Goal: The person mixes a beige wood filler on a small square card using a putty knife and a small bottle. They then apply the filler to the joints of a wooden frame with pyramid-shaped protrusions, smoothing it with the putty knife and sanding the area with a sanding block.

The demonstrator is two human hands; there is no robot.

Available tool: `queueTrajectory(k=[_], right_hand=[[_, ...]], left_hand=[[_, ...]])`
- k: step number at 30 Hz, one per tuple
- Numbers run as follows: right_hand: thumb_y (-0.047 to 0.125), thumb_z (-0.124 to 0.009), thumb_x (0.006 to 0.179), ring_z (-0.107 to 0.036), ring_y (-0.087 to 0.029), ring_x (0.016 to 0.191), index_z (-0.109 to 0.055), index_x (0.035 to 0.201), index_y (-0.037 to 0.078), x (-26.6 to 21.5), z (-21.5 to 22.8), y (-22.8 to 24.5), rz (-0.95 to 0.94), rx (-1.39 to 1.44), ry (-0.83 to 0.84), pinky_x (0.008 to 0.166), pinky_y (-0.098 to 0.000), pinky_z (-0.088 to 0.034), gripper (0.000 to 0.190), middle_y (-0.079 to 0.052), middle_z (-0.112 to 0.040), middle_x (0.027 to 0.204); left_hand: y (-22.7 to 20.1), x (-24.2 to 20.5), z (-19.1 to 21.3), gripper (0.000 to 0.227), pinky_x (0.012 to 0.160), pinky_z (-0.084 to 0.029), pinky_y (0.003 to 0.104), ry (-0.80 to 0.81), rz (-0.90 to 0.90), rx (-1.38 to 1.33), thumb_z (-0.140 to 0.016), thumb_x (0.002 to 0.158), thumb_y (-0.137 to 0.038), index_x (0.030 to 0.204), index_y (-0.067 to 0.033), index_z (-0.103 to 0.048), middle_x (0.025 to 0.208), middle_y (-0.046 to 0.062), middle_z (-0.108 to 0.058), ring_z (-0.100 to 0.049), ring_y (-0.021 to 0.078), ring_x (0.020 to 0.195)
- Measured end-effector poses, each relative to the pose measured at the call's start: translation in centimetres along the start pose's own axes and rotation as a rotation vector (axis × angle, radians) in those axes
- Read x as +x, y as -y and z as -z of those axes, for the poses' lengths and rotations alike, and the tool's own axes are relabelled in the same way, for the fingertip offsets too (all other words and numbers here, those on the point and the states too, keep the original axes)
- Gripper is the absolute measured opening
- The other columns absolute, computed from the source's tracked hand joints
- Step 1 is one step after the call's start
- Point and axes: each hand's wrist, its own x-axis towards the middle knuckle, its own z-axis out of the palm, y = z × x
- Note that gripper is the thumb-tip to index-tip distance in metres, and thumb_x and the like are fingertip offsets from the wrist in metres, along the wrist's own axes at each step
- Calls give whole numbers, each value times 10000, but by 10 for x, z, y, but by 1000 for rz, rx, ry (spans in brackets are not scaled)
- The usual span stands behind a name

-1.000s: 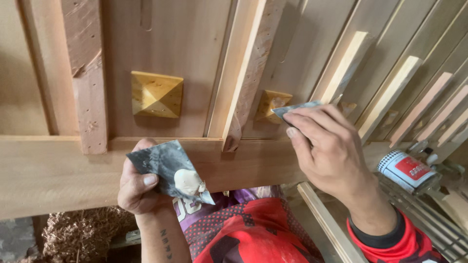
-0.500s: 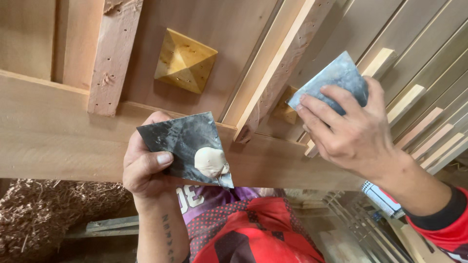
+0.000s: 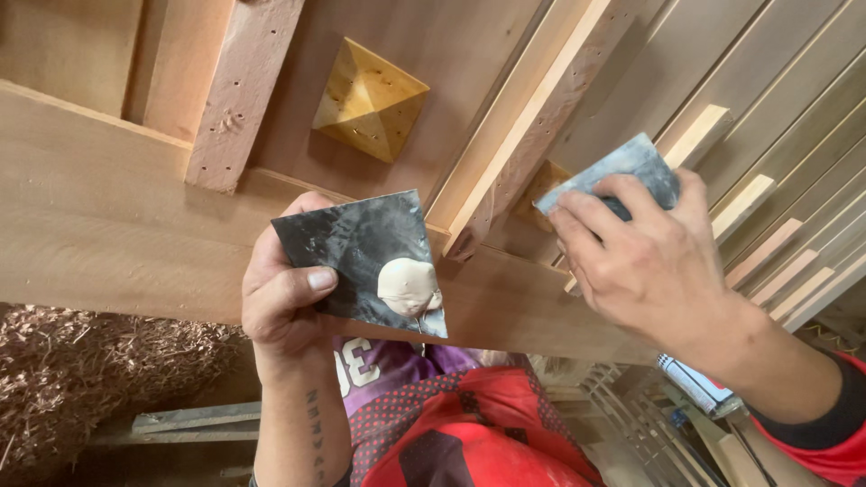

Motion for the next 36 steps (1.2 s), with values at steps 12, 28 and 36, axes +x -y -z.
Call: queueTrajectory(k=[12,28,36], right_hand=[[168,-776,776,-622,-249,1082,-790,1065,90,-10,-16,-3,40,32,-129,950,-629,-429,300,-5,-711,1169],[137,-757,808,-612,-263,1121,-762,1109,71,-42,6,-5,-11,187,-87,989,-585,-425,308,-36,-703,1188],[133,-782,836,-582,-262,1167,-785,1097,62,-53,-22,-27,324,-8,-194,1026,-601,-400,271,-21,-708,1232]], left_hand=[[-1,0,0,409,907,-522,321,14,-8,18,-598,757,-72,1115,123,-572,1015,189,-657,-637,243,924],[-2,-1,-6,470,952,-520,325,-3,-13,51,-590,752,-89,1178,109,-590,1073,159,-651,-633,239,990],[43,-25,5,415,961,-538,336,51,-246,63,-582,814,-76,1194,89,-554,1082,158,-660,-647,230,978]])
